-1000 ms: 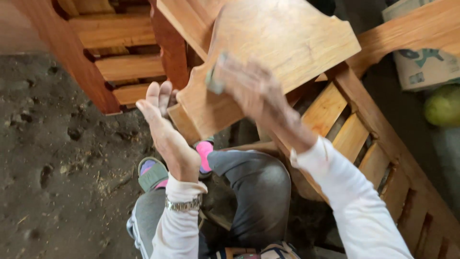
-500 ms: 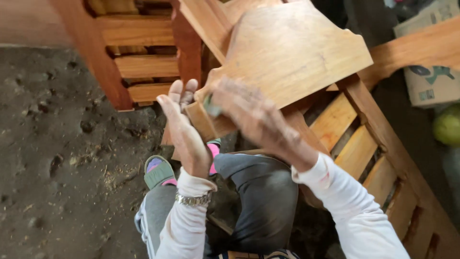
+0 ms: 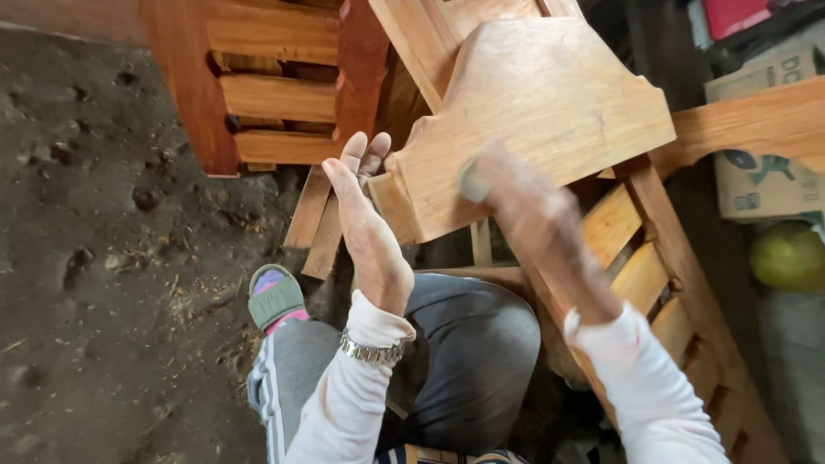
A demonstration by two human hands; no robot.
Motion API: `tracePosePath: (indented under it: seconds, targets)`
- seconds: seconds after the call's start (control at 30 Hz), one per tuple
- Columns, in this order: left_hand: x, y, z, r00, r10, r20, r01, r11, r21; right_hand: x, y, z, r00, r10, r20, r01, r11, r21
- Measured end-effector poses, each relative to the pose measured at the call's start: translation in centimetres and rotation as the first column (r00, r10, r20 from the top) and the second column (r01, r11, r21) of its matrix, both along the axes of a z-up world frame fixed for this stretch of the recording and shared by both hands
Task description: Sanding a wooden furniture component with sandpaper to smooth the surface
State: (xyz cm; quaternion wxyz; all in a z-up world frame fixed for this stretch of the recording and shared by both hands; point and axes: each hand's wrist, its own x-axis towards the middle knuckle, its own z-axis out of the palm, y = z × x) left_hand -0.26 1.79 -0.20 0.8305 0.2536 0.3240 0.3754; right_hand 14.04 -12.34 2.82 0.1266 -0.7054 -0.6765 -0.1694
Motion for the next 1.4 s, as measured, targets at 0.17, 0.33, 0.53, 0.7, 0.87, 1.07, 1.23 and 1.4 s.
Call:
tracePosePath:
  seconds: [0.17,0.33,0.53,0.7,0.87,1.07,1.23,1.4]
  targets:
    - [0.5,0.3,-1.0,0.988,-0.062,-0.144,0.095,0.967,0.238,7.1,-1.3,1.2,0.911,-0.263,-0.317,0.244,0.965,-0.098]
    - [-0.8,0.8,0.1,0.875,0.12,-0.468,0.32,0.582,0.747,8.7,-2.7,-1.6,0.912,-0.277,-0.302,0.292,0.956,0.004]
    - [-0.2,0.7,-1.2,0.794,0.194,-0.577,0.479,0.386,0.789,8.6,-2.9,-2.2,0.887,-0.216,-0.408,0.302,0.94,0.158]
    - [0.3,1.4,-0.7,0.798,0.321,-0.51,0.447,0.252,0.858,8.6,-3.1,-2.3,0.873,-0.269,-0.408,0.337,0.936,0.103]
    - [0.2,1.0,0.6,0.821,0.305,-0.483,0.405,0.284,0.869,7.1,-2.5,-1.0,0.873,-0.29,-0.392,0.35,0.932,0.089]
    - [0.6,1.4,0.2,0.875,0.237,-0.422,0.279,0.466,0.84,7.0,-2.4,-1.1,0.886,-0.276,-0.374,0.337,0.935,0.107]
    - [-0.8,2.9,1.6,0.891,0.363,-0.275,0.104,0.425,0.899,7.3,-2.6,-1.4,0.885,-0.272,-0.378,0.334,0.937,0.108]
    - [-2.2,3.8,0.7,0.911,0.295,-0.289,0.032,0.647,0.762,7.2,-2.7,-1.2,0.918,-0.228,-0.326,0.284,0.949,0.137]
